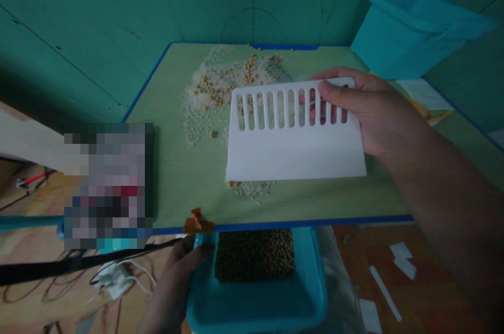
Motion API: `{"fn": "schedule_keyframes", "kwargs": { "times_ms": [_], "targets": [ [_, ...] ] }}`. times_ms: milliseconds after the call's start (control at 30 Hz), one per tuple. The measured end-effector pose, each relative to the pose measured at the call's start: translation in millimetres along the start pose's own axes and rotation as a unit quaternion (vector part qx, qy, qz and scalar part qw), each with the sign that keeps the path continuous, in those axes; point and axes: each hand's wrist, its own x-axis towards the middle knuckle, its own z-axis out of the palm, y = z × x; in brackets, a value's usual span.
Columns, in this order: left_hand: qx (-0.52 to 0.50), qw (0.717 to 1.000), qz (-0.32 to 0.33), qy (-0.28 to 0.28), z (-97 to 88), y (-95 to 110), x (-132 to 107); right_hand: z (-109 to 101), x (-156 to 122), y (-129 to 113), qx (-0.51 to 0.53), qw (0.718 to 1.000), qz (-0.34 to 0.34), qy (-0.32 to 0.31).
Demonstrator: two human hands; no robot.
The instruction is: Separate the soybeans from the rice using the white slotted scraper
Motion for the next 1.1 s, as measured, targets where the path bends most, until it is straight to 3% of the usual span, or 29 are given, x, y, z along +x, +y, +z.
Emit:
{"fn": "schedule_keyframes", "kwargs": {
  "times_ms": [200, 400, 767, 933, 1100],
  "targets": [
    [0.036, 0.999, 0.027, 0.013, 0.4, -3, 1, 2, -3, 4, 0.018, 0.999, 0.005, -0.034],
    [0.036, 0.999, 0.009, 0.019, 1.3, -4, 1, 2, -3, 11, 0.041, 0.996, 0.018, -0.080],
    [0.026, 1.000, 0.008, -0.005, -0.2, -6, 3, 4, -7, 8, 0.001, 0.997, 0.026, -0.071],
    [0.029, 0.999, 0.013, -0.016, 0.4, -5, 1, 3, -9, 8, 0.014, 0.995, 0.020, -0.099],
    [0.042, 0.999, 0.012, -0.004, 0.3, -5, -3, 3, -8, 8, 0.013, 0.996, 0.021, -0.088]
  ]
}}
